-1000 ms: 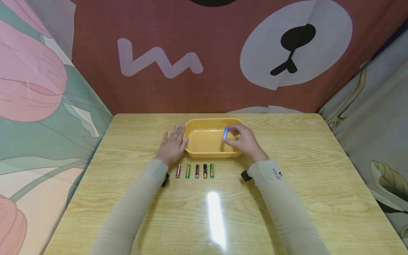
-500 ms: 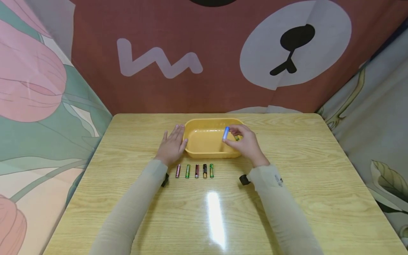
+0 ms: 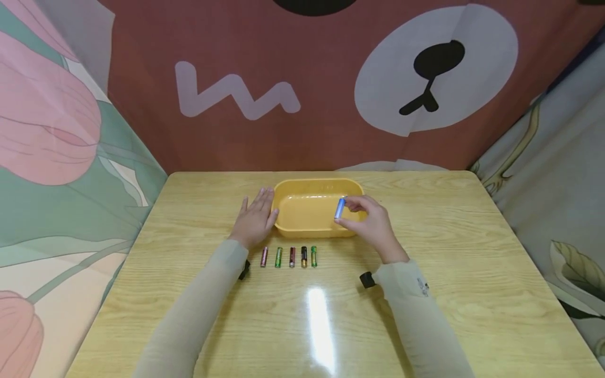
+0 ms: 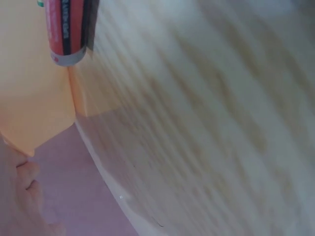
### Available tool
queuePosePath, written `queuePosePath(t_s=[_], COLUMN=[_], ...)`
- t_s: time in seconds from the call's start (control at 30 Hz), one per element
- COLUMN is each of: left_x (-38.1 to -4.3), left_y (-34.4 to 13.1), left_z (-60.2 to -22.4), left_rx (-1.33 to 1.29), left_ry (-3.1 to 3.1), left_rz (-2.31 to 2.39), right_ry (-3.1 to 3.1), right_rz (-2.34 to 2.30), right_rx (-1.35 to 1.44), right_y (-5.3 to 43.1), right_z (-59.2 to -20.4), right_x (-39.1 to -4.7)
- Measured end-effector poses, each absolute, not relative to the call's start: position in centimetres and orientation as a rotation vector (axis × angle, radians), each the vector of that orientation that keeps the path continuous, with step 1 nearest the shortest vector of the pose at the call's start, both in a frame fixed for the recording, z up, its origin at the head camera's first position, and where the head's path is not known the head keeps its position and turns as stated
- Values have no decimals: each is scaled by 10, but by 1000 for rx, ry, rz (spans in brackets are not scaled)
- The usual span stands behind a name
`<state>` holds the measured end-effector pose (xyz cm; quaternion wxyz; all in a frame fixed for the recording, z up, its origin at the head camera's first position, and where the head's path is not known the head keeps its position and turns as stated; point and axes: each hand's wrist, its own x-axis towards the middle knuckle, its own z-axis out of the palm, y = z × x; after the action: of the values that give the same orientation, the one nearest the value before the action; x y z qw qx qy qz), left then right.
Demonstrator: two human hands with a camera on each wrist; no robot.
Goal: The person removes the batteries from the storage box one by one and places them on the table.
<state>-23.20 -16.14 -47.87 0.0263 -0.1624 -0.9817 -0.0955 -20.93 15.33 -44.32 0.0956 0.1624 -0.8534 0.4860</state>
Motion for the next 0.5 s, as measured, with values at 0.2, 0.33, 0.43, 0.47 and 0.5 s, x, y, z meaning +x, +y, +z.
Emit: queuePosePath(t_s=[0.2,0.33,0.43,0.47,0.5], left_x=[-232,-232,-232,-232,-232], left_y=[-162,-162,-161,-161,-161], left_z=[-476,-477,-478,-478,-479], left_rx=[-493,-498,-504,-505,-507], left_ry=[-3040,-3038,-3038,-3039,-3036], left_rz=[-279,-284,-268,-266,-257], right_ry=[-2523,-2540,-2547,-2544,-2540], right_rz=[1393,1409,1466,1488,1510], right_rx=[528,540,538,542,551], right_y=[157,156,155,154,154], right_z=[-447,-451,-455,-456,-458], right_x=[-199,-190,-183,-182,-180])
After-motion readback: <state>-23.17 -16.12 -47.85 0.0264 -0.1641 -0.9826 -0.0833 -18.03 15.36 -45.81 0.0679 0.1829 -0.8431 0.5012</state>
